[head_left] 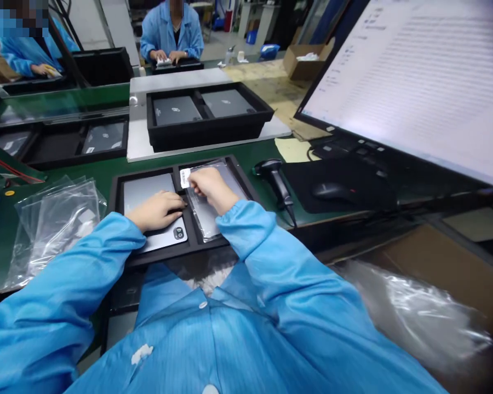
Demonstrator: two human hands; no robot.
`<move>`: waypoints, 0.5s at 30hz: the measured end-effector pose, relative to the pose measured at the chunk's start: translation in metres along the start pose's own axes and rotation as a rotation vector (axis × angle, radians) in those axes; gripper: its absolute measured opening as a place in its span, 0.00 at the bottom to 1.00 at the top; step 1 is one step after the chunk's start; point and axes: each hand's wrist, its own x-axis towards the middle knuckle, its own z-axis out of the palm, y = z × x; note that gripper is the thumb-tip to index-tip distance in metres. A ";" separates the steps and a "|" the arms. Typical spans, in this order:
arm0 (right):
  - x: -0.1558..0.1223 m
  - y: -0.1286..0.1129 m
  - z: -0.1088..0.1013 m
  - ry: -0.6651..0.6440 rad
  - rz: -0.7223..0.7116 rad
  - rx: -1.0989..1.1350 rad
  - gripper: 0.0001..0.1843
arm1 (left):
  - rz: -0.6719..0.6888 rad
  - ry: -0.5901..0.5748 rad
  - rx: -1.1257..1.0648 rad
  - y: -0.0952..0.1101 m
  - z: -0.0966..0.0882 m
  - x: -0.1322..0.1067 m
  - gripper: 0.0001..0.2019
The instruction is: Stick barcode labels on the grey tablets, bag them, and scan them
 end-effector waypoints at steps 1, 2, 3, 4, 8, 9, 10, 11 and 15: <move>0.000 0.004 0.004 -0.014 -0.009 -0.046 0.14 | 0.012 -0.005 0.055 0.000 -0.001 0.002 0.16; 0.000 0.007 0.009 -0.030 -0.023 -0.101 0.13 | 0.030 -0.007 0.111 0.000 -0.004 0.004 0.16; 0.000 0.009 0.013 -0.044 -0.039 -0.162 0.13 | 0.059 -0.006 0.162 -0.002 -0.006 0.004 0.17; -0.001 0.009 0.016 -0.057 -0.060 -0.226 0.13 | 0.092 0.004 0.209 -0.004 -0.009 0.002 0.18; -0.008 -0.001 0.018 -0.074 -0.144 -0.454 0.12 | 0.143 0.210 0.254 -0.020 -0.022 -0.013 0.22; -0.009 -0.006 0.018 -0.075 -0.164 -0.495 0.10 | 0.124 0.279 0.219 -0.023 -0.024 -0.016 0.22; -0.010 -0.010 0.018 -0.075 -0.184 -0.526 0.09 | 0.114 0.320 0.174 -0.025 -0.024 -0.019 0.21; -0.011 -0.014 0.019 -0.070 -0.201 -0.546 0.07 | 0.117 0.314 0.130 -0.026 -0.024 -0.019 0.20; -0.002 -0.025 0.028 -0.042 -0.222 -0.439 0.07 | 0.131 0.030 0.103 -0.017 -0.012 -0.011 0.24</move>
